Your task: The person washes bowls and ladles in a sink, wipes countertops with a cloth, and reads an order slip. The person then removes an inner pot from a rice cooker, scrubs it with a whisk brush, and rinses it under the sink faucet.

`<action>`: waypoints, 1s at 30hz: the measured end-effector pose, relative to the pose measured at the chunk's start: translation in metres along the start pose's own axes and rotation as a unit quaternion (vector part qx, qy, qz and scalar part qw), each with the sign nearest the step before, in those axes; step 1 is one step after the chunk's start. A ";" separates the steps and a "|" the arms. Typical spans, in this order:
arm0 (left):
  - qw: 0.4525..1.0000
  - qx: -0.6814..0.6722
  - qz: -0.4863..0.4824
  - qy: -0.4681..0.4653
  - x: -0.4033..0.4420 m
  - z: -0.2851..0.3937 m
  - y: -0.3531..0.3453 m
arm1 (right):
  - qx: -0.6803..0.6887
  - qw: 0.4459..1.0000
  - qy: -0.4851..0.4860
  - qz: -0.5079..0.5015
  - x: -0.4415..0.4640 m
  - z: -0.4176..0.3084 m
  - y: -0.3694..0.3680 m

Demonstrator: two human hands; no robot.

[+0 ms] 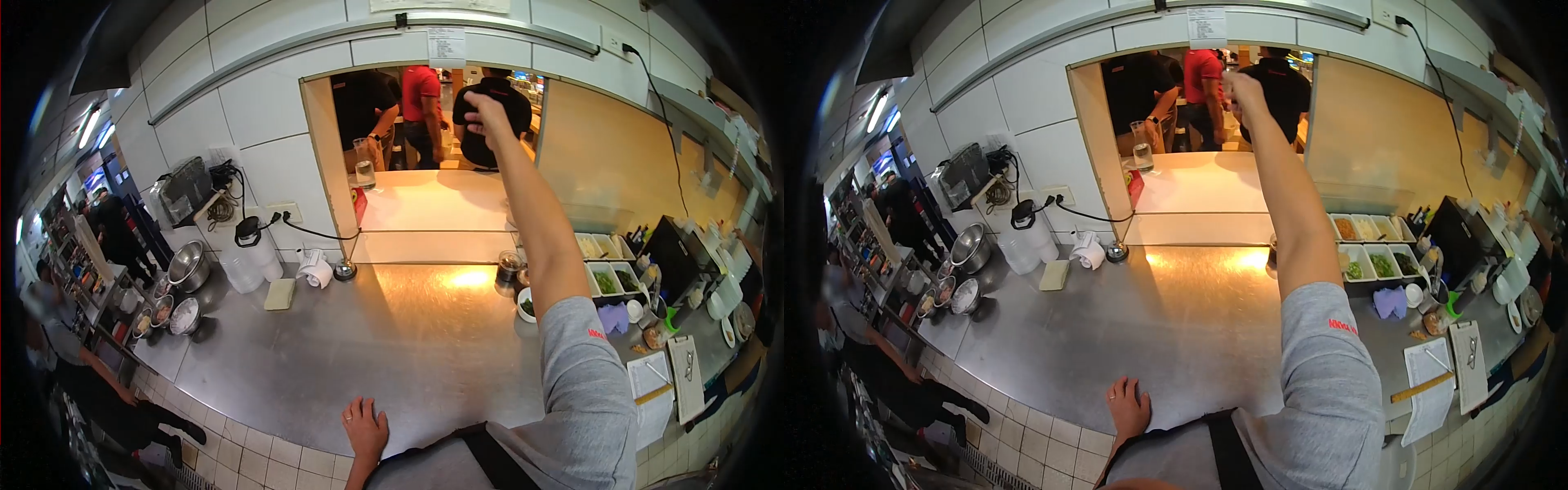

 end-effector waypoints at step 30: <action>0.934 -0.328 -0.134 0.044 0.000 0.024 -0.045 | -0.083 0.869 -0.286 -0.394 -0.509 0.279 0.042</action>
Point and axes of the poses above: each hand's wrist, its own x-axis towards the middle knuckle, its own y-axis out of the back of the hand, z = x × y, the point moved 3 cm from there along x, towards the middle knuckle
